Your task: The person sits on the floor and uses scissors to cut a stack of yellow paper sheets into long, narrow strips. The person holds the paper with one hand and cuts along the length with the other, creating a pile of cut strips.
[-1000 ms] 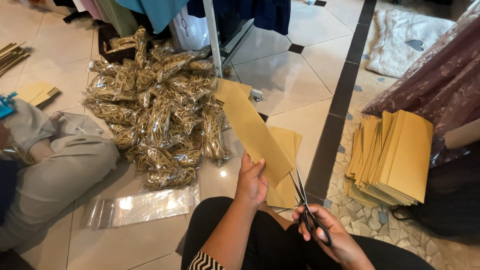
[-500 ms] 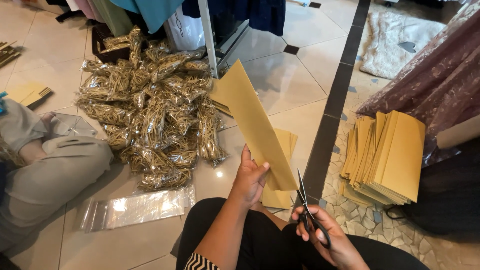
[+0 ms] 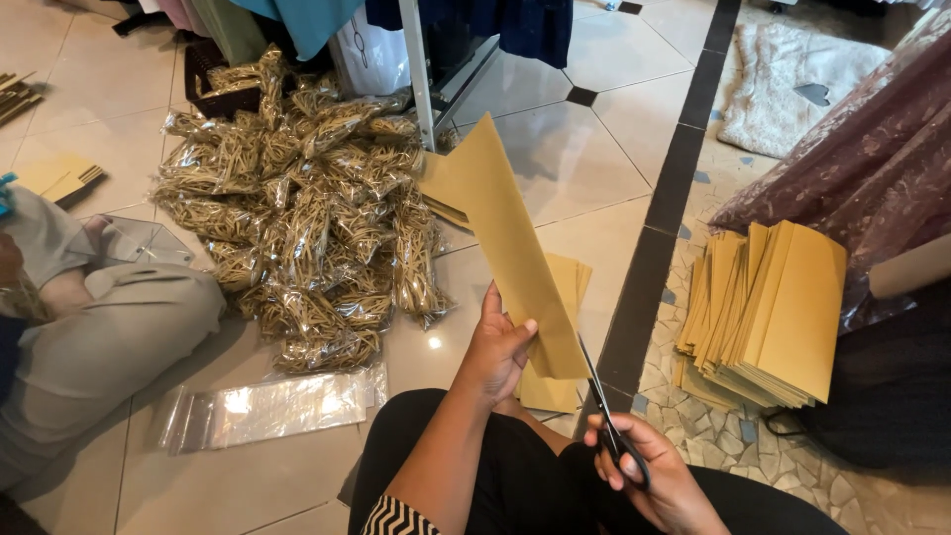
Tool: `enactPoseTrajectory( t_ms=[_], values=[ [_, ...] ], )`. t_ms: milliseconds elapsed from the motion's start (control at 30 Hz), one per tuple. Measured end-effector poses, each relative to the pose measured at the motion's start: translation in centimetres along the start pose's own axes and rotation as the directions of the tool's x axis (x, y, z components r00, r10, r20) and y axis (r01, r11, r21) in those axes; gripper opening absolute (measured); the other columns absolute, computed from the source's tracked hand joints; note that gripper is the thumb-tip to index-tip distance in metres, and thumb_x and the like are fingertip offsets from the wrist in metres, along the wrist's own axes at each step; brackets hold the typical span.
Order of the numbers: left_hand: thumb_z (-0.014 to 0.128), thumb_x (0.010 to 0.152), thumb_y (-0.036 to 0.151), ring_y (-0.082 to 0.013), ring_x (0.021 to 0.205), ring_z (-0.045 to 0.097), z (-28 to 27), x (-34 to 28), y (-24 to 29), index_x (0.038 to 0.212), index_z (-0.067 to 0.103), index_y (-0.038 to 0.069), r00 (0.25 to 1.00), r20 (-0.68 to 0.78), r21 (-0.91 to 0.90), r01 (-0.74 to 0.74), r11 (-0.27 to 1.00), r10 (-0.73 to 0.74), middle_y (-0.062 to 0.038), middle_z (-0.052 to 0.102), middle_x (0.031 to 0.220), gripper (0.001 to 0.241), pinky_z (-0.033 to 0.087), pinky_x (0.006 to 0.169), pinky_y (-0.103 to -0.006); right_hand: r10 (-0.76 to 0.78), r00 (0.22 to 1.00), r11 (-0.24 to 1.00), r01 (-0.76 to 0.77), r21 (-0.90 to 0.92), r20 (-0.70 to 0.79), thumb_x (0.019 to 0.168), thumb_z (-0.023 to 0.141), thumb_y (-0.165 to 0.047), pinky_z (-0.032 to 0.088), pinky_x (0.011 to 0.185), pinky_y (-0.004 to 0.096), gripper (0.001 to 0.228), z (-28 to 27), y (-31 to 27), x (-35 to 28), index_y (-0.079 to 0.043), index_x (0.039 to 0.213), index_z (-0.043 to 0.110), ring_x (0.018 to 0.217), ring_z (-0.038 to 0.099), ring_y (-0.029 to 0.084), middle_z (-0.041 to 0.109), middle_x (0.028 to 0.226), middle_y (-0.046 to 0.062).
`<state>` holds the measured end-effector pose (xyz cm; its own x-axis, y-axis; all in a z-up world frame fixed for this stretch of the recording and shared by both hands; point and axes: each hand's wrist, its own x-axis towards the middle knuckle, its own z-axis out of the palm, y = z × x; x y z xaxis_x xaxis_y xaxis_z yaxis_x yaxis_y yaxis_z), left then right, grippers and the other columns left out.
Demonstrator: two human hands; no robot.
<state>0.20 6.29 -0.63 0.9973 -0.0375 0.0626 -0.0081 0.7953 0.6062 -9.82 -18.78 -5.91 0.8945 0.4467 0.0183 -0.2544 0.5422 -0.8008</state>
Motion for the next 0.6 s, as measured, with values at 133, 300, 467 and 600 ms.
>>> enactPoseTrajectory(
  t_ms=[133, 300, 467, 600],
  values=[
    [0.065, 0.089, -0.004, -0.0275, 0.125, 0.060, 0.6, -0.5, -0.6, 0.164, 0.017, 0.022, 0.998, 0.024, 0.046, 0.061, 0.997, -0.062, -0.020, 0.057, 0.142, 0.093, 0.051, 0.106, -0.0384, -0.027, 0.999, 0.994, 0.024, -0.111, -0.021, 0.087, 0.080, -0.032, 0.045, 0.068, 0.036, 0.067, 1.5, -1.5, 0.6, 0.008, 0.137, 0.059, 0.061, 0.056, 0.015, 0.066, 0.114, 0.025],
    [0.062, 0.092, -0.003, -0.0254, 0.122, 0.062, 0.4, -0.4, -1.2, 0.166, 0.013, 0.026, 0.993, 0.020, 0.060, 0.111, 0.992, -0.113, -0.019, 0.062, 0.135, 0.094, 0.051, 0.104, -0.0360, -0.087, 0.996, 0.996, 0.087, -0.037, -0.007, 0.092, 0.077, -0.022, 0.043, 0.070, 0.037, 0.061, 0.9, -1.0, 0.9, 0.009, 0.139, 0.057, 0.061, 0.054, 0.015, 0.062, 0.114, 0.027],
    [0.063, 0.091, -0.001, -0.0264, 0.124, 0.061, 0.8, -0.5, -0.9, 0.165, 0.013, 0.026, 0.992, 0.026, 0.083, 0.118, 0.990, -0.121, -0.019, 0.061, 0.137, 0.093, 0.049, 0.107, -0.0371, -0.097, 0.994, 0.995, 0.095, -0.036, -0.042, 0.089, 0.080, -0.021, 0.042, 0.068, 0.036, 0.061, 0.7, -0.6, 1.0, 0.009, 0.137, 0.058, 0.059, 0.054, 0.016, 0.065, 0.113, 0.028],
    [0.057, 0.092, -0.004, -0.0266, 0.130, 0.057, 1.1, -0.8, -1.0, 0.166, 0.007, 0.028, 0.978, 0.001, 0.172, 0.205, 0.963, -0.208, -0.017, 0.056, 0.145, 0.095, 0.046, 0.109, -0.0388, -0.133, 0.990, 0.991, 0.133, 0.014, -0.046, 0.090, 0.080, -0.022, 0.043, 0.075, 0.042, 0.066, -0.4, -0.1, 1.1, 0.002, 0.145, 0.053, 0.066, 0.056, 0.020, 0.065, 0.122, 0.035]
  ],
)
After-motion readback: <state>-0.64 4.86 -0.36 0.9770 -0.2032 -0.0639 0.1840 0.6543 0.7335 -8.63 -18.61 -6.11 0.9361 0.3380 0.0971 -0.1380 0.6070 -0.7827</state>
